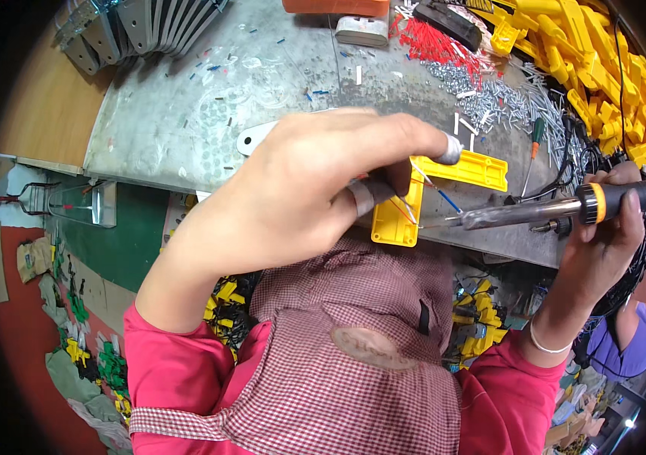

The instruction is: The person assembles heating tools by connecting wires, soldering the electrical joints with a soldering iron, fitting metal components into plastic casing handles, and fastening the housing together using an electric screwdriver.

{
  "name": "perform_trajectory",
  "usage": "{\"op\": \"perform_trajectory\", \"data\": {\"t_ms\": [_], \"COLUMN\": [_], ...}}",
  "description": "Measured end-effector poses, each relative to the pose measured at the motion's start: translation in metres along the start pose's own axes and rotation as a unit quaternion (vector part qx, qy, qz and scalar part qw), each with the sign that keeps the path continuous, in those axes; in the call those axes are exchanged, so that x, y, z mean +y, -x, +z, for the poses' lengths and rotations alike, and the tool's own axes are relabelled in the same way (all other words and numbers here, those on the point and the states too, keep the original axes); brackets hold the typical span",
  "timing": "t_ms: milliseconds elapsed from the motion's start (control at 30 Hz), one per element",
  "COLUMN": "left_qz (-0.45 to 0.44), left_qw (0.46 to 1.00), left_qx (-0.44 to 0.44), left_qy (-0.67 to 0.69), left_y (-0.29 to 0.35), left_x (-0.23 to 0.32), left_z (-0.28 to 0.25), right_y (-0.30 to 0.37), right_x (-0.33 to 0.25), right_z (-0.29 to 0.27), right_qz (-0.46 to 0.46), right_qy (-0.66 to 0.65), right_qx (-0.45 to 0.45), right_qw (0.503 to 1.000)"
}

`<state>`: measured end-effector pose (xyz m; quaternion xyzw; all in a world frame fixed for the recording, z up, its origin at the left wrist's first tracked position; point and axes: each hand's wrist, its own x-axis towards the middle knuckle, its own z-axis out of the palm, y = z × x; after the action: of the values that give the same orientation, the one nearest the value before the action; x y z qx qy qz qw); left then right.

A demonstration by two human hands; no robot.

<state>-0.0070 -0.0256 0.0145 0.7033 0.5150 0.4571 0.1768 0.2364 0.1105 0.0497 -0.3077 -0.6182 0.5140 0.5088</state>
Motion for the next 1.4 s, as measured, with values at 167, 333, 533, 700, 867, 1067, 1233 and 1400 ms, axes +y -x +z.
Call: {"op": "perform_trajectory", "data": {"t_ms": [167, 333, 533, 700, 867, 1067, 1233, 1400], "left_qz": [0.034, 0.030, 0.040, 0.044, 0.043, -0.098, -0.244, -0.031], "left_qw": [0.999, 0.999, 0.999, 0.999, 0.999, 0.956, 0.930, 0.967], "left_qx": [0.021, 0.012, 0.016, 0.008, 0.013, 0.079, 0.098, 0.079], "left_qy": [-0.025, -0.005, 0.013, 0.013, 0.003, -0.267, -0.256, -0.241], "left_y": [0.003, 0.001, 0.002, 0.003, 0.003, 0.021, 0.038, 0.022], "left_x": [-0.005, -0.006, -0.008, -0.009, -0.007, -0.023, -0.052, -0.031], "left_z": [0.011, 0.013, 0.015, 0.015, 0.013, -0.033, -0.041, -0.025], "right_y": [0.005, 0.009, 0.009, 0.010, 0.009, 0.013, 0.008, -0.003], "right_x": [0.016, 0.019, 0.022, 0.021, 0.024, 0.018, 0.027, 0.016], "right_z": [0.006, 0.008, 0.009, 0.012, 0.008, 0.006, 0.006, -0.010], "right_qz": [0.011, 0.019, 0.019, 0.009, 0.010, 0.009, 0.014, -0.011], "right_qy": [-0.002, -0.005, -0.007, 0.006, -0.002, 0.003, -0.021, -0.062], "right_qx": [-0.028, -0.023, -0.019, -0.017, -0.033, -0.011, -0.020, 0.019], "right_qw": [1.000, 1.000, 1.000, 1.000, 0.999, 1.000, 0.999, 0.998]}}
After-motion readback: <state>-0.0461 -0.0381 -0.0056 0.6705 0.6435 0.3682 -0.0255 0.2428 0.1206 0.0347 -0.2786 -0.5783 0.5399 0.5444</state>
